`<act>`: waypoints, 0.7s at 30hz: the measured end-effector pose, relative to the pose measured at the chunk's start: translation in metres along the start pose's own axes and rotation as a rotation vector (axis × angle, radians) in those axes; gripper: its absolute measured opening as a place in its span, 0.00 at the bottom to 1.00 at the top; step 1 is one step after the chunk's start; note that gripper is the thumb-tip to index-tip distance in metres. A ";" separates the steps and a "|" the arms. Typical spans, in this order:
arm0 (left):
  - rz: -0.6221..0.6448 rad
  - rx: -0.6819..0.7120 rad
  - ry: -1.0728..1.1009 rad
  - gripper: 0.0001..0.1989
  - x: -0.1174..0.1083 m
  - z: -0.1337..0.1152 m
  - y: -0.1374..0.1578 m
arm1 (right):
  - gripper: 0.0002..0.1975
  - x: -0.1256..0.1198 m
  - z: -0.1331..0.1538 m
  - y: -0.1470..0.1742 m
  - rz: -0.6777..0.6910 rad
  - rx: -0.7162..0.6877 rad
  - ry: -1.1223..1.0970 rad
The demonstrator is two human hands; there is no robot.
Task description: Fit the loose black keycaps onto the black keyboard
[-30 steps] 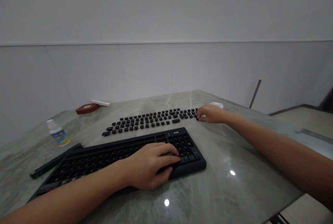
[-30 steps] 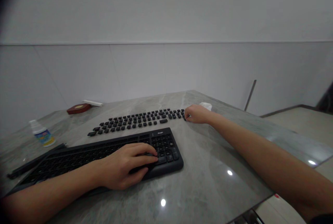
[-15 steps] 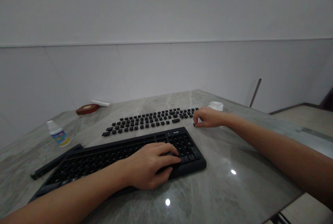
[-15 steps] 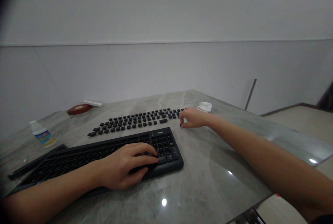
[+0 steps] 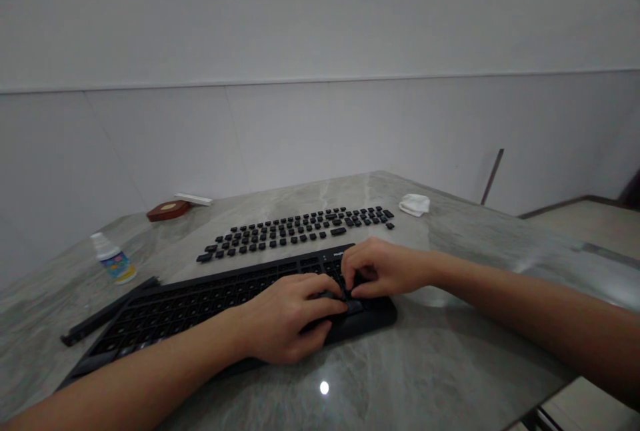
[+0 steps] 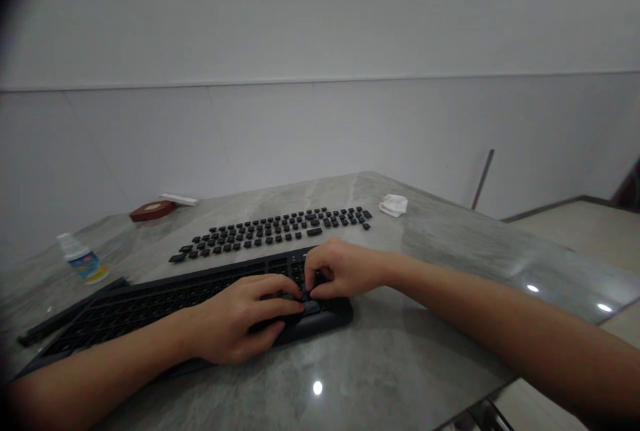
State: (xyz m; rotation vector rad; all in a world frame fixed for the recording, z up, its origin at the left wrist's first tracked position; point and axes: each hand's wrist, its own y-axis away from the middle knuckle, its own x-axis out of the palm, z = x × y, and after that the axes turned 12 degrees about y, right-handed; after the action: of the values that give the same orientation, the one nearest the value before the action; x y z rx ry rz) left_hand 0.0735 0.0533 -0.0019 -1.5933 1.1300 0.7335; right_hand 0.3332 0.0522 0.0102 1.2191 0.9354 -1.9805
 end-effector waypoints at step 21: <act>-0.006 0.004 0.005 0.16 0.001 0.000 0.000 | 0.04 -0.001 0.003 0.001 -0.078 -0.156 0.000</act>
State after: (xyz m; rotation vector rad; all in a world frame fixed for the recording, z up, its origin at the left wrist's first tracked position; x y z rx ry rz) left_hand 0.0742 0.0533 -0.0026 -1.5951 1.1296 0.7230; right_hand 0.3330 0.0497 0.0121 1.1113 1.1305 -1.9273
